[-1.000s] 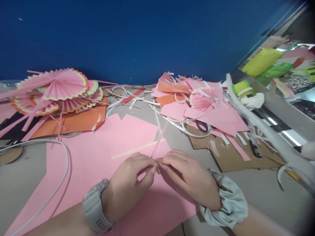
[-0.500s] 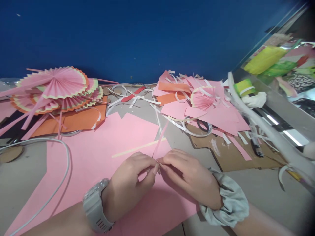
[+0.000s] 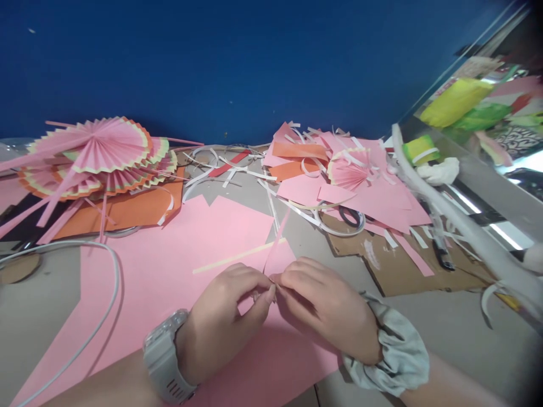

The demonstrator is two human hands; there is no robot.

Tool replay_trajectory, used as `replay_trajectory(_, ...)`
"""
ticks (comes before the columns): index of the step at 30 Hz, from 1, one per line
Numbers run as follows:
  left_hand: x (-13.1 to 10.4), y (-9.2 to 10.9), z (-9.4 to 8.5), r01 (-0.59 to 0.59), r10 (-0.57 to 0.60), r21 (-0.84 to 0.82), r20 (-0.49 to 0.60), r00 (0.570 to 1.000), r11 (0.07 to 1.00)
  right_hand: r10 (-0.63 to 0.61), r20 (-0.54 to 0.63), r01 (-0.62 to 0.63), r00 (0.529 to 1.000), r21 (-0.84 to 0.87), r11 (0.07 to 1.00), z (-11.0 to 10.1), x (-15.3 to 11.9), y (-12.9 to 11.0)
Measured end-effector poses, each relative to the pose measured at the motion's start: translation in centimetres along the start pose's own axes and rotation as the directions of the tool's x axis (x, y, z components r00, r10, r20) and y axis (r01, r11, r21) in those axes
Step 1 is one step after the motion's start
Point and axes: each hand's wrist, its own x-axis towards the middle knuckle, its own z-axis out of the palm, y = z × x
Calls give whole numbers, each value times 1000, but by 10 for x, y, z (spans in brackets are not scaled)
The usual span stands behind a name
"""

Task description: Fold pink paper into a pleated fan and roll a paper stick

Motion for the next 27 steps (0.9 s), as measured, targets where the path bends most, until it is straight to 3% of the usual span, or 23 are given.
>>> replay_trajectory(14, 1, 2, 0, 20, -20, 21, -3, 1000, 1000, -35, 10, 35, 999, -20, 999, 0, 0, 0)
replay_trajectory(27, 1, 1, -1, 3, -5, 54, 29, 1000, 999, 35, 48, -38, 998, 63, 997, -1, 0, 0)
